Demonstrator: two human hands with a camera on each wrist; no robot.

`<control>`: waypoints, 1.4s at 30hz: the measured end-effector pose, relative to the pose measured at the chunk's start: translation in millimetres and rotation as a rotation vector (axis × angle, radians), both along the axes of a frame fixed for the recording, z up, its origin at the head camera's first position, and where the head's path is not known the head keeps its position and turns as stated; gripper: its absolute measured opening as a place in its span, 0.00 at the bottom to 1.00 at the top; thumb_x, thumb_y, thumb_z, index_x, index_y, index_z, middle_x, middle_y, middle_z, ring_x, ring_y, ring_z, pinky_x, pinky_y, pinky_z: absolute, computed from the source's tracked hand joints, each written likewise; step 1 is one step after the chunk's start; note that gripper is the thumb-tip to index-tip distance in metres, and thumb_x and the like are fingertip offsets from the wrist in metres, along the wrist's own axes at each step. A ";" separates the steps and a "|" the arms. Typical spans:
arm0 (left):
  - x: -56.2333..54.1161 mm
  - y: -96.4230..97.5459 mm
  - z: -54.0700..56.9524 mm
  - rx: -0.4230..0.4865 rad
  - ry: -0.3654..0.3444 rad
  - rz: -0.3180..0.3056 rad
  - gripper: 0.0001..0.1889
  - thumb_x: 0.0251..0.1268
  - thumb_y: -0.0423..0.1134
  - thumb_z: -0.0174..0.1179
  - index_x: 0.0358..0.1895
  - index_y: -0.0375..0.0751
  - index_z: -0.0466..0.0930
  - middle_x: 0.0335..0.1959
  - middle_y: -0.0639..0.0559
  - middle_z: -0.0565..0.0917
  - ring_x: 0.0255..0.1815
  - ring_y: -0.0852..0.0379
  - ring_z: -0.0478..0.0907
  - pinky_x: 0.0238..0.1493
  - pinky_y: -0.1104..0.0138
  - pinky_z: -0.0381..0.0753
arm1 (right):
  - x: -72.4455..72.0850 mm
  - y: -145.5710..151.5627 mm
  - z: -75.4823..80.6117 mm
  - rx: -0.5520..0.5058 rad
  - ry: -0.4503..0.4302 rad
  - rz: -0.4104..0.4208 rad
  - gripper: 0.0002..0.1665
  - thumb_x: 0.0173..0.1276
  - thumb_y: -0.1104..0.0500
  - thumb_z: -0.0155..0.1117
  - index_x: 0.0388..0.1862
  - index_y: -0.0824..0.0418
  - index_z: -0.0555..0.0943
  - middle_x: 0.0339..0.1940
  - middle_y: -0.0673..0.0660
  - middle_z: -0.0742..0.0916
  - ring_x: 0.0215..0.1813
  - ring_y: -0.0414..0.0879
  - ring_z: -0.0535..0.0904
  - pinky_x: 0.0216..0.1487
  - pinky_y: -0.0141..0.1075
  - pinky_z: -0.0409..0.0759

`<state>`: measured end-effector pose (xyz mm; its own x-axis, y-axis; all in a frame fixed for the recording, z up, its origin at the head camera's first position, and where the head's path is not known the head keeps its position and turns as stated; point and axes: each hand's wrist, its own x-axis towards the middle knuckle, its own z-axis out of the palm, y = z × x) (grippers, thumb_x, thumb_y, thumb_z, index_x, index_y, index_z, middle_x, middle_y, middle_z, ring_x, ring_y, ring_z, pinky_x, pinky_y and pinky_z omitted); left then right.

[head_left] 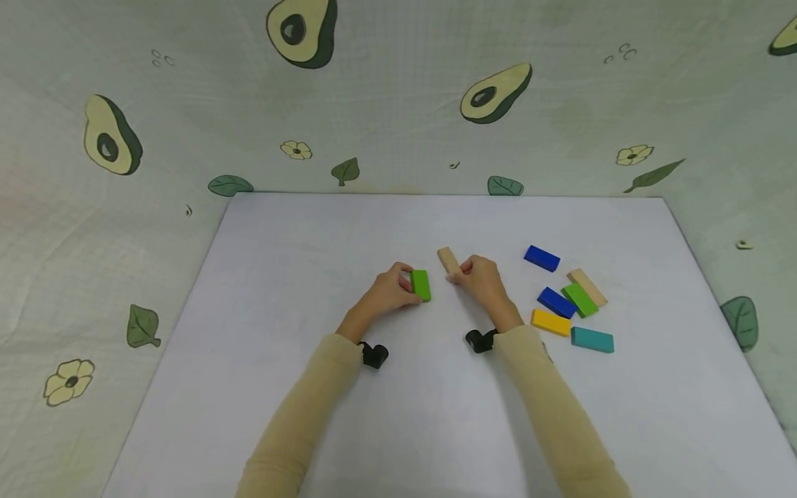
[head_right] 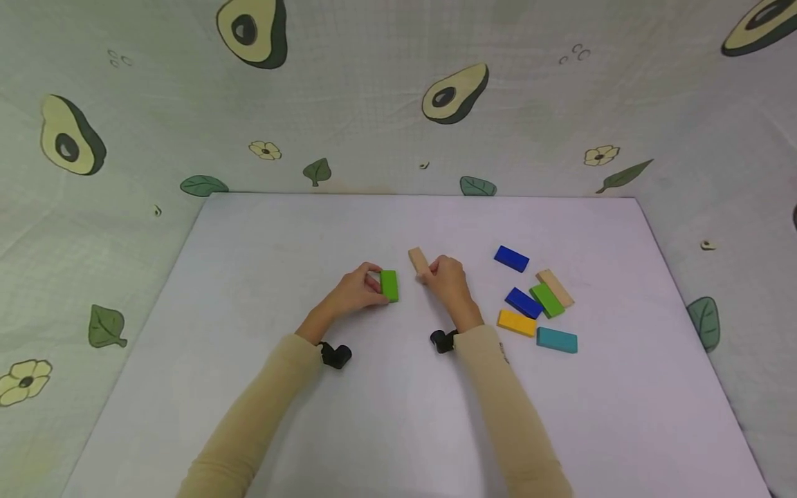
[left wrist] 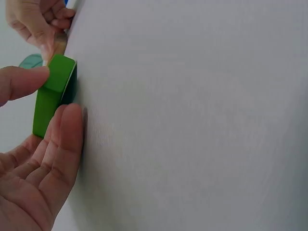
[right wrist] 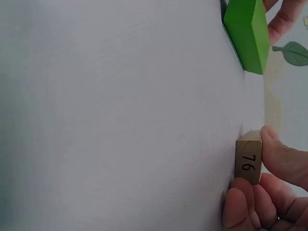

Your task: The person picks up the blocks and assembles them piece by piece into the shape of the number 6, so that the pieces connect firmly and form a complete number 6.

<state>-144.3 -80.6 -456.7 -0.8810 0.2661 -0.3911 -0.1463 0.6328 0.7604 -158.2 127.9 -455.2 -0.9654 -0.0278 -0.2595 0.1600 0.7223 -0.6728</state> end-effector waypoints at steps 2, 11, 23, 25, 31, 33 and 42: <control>-0.2 -4.9 1.2 0.022 -0.031 0.006 0.35 0.52 0.36 0.67 0.64 0.42 0.61 0.40 0.46 0.79 0.29 0.56 0.79 0.32 0.69 0.78 | -3.7 -2.0 0.3 -0.007 -0.022 -0.007 0.18 0.61 0.54 0.65 0.39 0.68 0.77 0.35 0.62 0.82 0.33 0.47 0.75 0.33 0.34 0.73; -0.2 -25.0 8.0 0.068 -0.099 0.026 0.34 0.53 0.32 0.64 0.64 0.44 0.61 0.41 0.44 0.76 0.28 0.55 0.80 0.33 0.68 0.79 | -18.8 -12.4 -0.1 -0.158 -0.116 -0.053 0.13 0.64 0.60 0.62 0.32 0.72 0.79 0.18 0.56 0.82 0.15 0.38 0.78 0.21 0.29 0.78; 0.9 -36.3 5.4 -0.031 -0.011 0.097 0.20 0.65 0.36 0.54 0.60 0.40 0.67 0.34 0.47 0.77 0.21 0.59 0.75 0.27 0.71 0.74 | -30.0 -36.8 -0.5 -0.439 -0.256 -0.171 0.09 0.65 0.65 0.58 0.29 0.71 0.75 0.14 0.54 0.81 0.14 0.41 0.79 0.23 0.32 0.80; 1.4 -33.3 2.7 -0.049 0.010 0.110 0.20 0.66 0.43 0.54 0.58 0.40 0.68 0.34 0.47 0.77 0.22 0.59 0.73 0.27 0.72 0.73 | -31.2 -40.0 -0.5 -0.456 -0.262 -0.186 0.09 0.65 0.65 0.58 0.29 0.71 0.75 0.14 0.54 0.81 0.14 0.41 0.80 0.23 0.32 0.81; 1.6 -23.7 0.0 -0.155 0.092 0.136 0.21 0.60 0.49 0.60 0.52 0.41 0.73 0.37 0.46 0.78 0.33 0.55 0.72 0.33 0.69 0.69 | -32.5 -48.5 -2.2 -0.496 -0.256 -0.212 0.09 0.65 0.65 0.57 0.31 0.73 0.77 0.14 0.56 0.81 0.15 0.43 0.80 0.24 0.35 0.81; 0.3 -22.2 0.2 -0.166 0.103 0.148 0.20 0.59 0.48 0.61 0.51 0.41 0.74 0.37 0.46 0.79 0.35 0.54 0.73 0.34 0.68 0.70 | -32.8 -50.7 -3.0 -0.508 -0.254 -0.219 0.10 0.65 0.65 0.57 0.32 0.74 0.77 0.13 0.56 0.81 0.14 0.43 0.80 0.24 0.35 0.81; -14.3 -26.0 -0.2 -0.213 0.123 0.168 0.17 0.59 0.47 0.61 0.50 0.44 0.77 0.34 0.49 0.79 0.31 0.57 0.72 0.30 0.70 0.66 | -35.2 -60.7 -5.7 -0.560 -0.232 -0.217 0.09 0.66 0.66 0.55 0.32 0.74 0.76 0.13 0.56 0.82 0.14 0.43 0.80 0.23 0.34 0.81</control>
<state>-158.6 -106.6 -456.9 -0.9500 0.0360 -0.3103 -0.1776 0.7550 0.6313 -193.3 67.2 -460.9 -0.8847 -0.0299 -0.4651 0.4498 0.2070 -0.8688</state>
